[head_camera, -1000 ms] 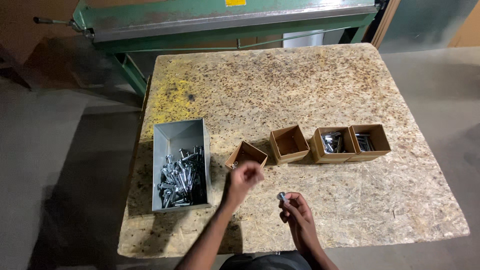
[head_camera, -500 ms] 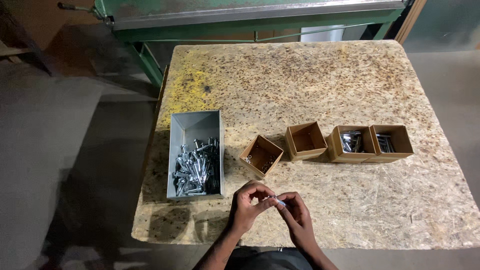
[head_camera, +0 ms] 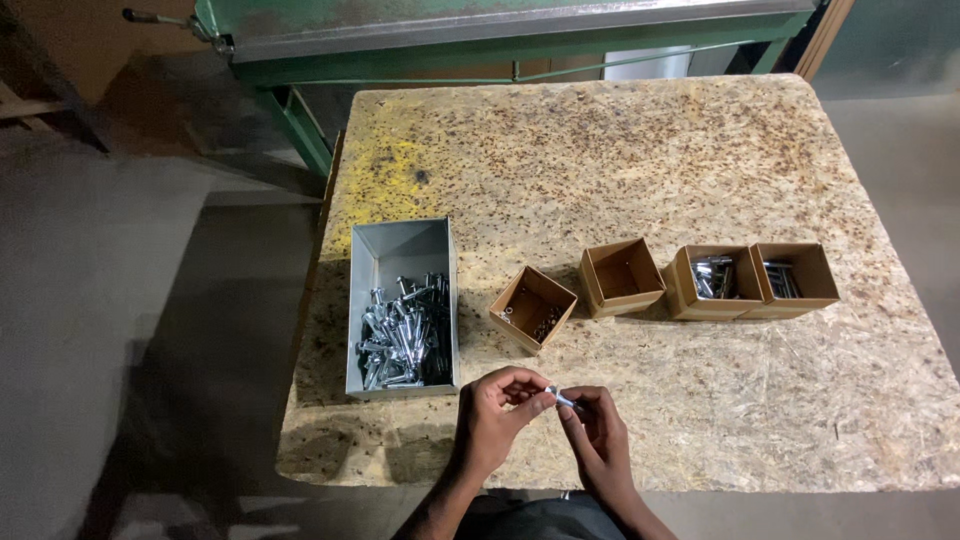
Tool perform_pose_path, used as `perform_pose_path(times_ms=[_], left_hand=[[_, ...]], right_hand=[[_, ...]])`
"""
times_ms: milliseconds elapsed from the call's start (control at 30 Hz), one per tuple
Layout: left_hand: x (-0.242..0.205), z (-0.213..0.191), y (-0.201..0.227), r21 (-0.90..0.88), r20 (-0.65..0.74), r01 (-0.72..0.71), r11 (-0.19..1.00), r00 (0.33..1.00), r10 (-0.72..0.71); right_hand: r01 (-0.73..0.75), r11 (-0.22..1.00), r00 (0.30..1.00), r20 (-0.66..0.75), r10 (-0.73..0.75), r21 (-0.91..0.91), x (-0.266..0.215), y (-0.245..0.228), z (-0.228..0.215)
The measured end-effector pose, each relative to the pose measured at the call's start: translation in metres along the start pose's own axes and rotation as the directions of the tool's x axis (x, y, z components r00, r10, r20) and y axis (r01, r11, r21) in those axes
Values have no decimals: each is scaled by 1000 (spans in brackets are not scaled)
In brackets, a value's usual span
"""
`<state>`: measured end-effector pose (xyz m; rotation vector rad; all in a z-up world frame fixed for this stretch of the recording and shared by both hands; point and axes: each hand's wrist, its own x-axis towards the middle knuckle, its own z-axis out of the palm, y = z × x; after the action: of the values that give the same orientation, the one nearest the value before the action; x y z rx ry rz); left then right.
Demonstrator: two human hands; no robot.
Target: The person repeatedly picks a bolt from a metal bin, takes a nut from a small cardboard box, and threads the nut onto the bolt by hand. The assembled fasteners are placed into a second cardboard box. The process continues throughout the clip.
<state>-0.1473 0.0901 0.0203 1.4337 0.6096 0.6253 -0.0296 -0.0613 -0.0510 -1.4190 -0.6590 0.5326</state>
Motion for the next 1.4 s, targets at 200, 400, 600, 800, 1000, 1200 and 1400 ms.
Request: perform_pose_path(times_ms=[200,400,600,800,1000,1200,1400], left_hand=[[7,-14,13,93,231,-128,987,967,104],[11,-28,-4,93,224,-78,993,973,56],[9,-30,12,170,194,36,985,979,-69],[9,-36,-2,136,226,-59,989,974,27],[4,-41,12,196,195,10,980,980,-49],[7,-43,0,89,238,88,992,965,-107],[19,-47,11,151,362,-314,937,900,244]], right_hand=[[-138,963,990,48,130,230,1,8,-5],[-83,987,996,39,78,136,-3,9,0],[103,980,992,89,-89,-170,0,-13,4],[68,990,994,99,-56,-125,2,-7,5],[314,857,947,204,-250,-409,8,-17,3],[341,836,937,227,-266,-430,11,-11,2],[-32,999,991,128,34,-14,12,-7,7]])
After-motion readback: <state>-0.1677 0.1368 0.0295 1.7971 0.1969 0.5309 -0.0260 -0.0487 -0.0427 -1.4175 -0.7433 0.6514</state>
